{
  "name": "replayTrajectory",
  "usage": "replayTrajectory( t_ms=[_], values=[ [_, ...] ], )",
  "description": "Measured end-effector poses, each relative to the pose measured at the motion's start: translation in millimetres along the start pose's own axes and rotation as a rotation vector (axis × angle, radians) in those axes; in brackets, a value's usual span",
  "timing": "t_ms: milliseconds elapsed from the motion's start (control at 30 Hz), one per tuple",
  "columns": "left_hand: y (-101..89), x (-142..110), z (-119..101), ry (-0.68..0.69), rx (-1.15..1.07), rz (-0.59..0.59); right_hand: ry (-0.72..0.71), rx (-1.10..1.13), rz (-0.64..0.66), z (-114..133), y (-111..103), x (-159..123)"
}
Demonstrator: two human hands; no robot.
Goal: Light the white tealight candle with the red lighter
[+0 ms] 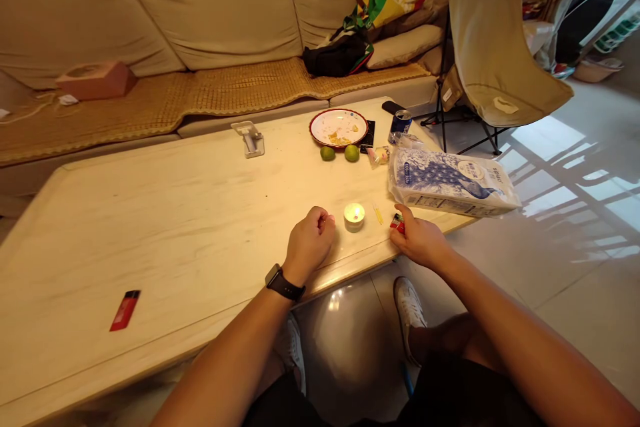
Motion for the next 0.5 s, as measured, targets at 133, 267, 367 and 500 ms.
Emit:
replayTrajectory(
  t_ms=[133,267,367,500],
  values=[
    [-0.2,0.2,0.9,0.002,0.002,-0.005,0.008,0.015,0.006,1.9,-2.0,0.3],
    [0.5,0.6,3.1,-0.003,0.001,-0.012,0.024,0.018,0.011,-0.4,-0.4,1.5],
    [1.5,0.7,4.9,-0.002,0.006,-0.010,0.024,0.014,0.012,-2.1,2.3,2.5],
    [2.9,0.4,7.5,0.003,0.023,0.001,0.009,0.018,-0.001,-0.4,2.3,3.4]
  ],
)
Point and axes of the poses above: each hand's wrist, its own x-axis towards the middle knuckle, its own y-axis out of the palm, z = x × y, the point moved 10 cm from there along x, towards the middle knuckle, and after that the axes turned 15 degrees about -z, right-handed, at the moved point
